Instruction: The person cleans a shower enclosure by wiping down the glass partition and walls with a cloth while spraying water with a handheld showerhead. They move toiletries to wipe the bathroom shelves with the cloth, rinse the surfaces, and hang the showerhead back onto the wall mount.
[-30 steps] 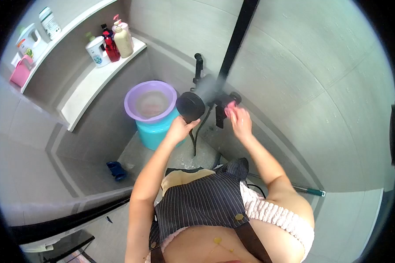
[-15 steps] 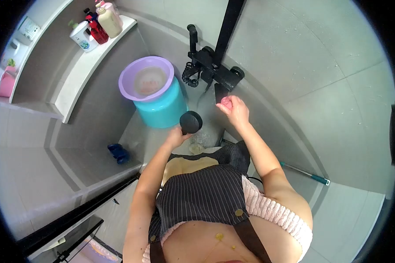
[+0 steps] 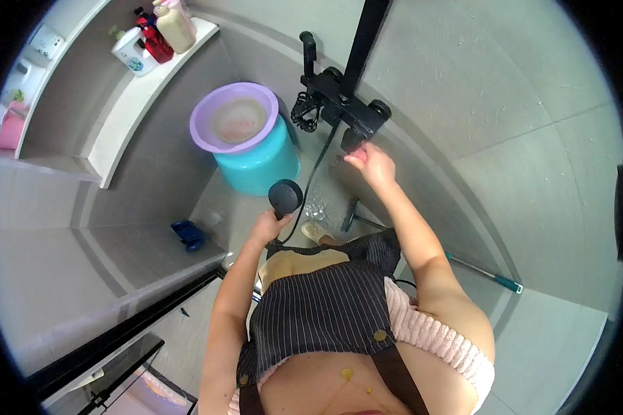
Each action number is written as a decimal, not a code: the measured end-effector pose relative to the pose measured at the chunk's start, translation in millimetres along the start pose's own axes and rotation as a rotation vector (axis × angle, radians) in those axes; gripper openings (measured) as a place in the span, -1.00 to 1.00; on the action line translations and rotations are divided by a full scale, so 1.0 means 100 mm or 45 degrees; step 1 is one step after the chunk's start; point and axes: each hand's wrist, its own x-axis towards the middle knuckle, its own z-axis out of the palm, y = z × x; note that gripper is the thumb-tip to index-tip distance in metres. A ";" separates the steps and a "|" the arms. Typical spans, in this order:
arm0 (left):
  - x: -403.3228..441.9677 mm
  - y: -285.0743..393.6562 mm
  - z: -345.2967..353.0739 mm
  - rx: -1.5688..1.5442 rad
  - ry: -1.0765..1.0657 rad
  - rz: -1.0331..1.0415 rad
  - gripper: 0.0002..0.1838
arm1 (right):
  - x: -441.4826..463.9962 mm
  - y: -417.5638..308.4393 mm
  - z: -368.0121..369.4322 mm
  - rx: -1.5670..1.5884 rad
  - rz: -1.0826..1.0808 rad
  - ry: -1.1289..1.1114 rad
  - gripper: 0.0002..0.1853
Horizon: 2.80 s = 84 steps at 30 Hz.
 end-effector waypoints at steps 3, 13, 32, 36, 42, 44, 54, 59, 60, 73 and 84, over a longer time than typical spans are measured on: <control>-0.08 0.40 -0.11 -0.090 -0.005 -0.030 -0.42 | -0.14 -0.02 -0.11 -0.062 0.003 -0.178 -0.40; 0.08 1.10 0.18 -0.963 0.503 0.227 -0.60 | -0.85 -0.94 0.50 1.080 0.052 -0.535 -0.66; -0.43 1.52 -0.05 -0.582 -0.174 0.370 -0.58 | -0.76 -1.29 -0.17 0.498 -0.048 -0.218 -0.28; -0.27 0.93 0.14 -0.898 -0.210 0.321 -0.61 | -0.71 -0.75 -0.10 0.520 -0.022 -0.267 -0.44; -0.34 -0.42 -0.40 -1.836 -0.108 -0.291 -0.68 | -0.45 -0.55 -1.71 0.782 0.200 -0.533 -0.71; -0.37 -0.59 -0.46 -2.013 -0.131 -0.335 -0.69 | -0.35 -0.78 -2.53 0.790 0.161 -0.419 -0.82; -0.28 -0.79 -0.11 -2.271 0.329 -0.332 -0.57 | 0.12 -1.96 -4.65 0.097 -0.433 0.201 -0.82; -0.51 -0.63 -0.20 -2.111 0.436 -0.430 -0.45 | 0.69 -2.57 -5.45 0.036 -0.676 0.610 -0.62; -0.62 -0.54 -0.20 -2.100 0.513 -0.438 -0.52 | 0.85 -2.60 -5.58 0.114 -0.732 0.585 -0.53; -0.82 -1.21 -0.01 -2.218 0.588 -0.569 -0.70 | 1.27 -3.44 -6.02 0.400 -0.927 0.280 -0.71; -1.01 -1.13 -0.03 -2.368 0.636 -0.197 -0.56 | 1.17 -3.34 -5.42 0.505 -0.719 0.455 -0.74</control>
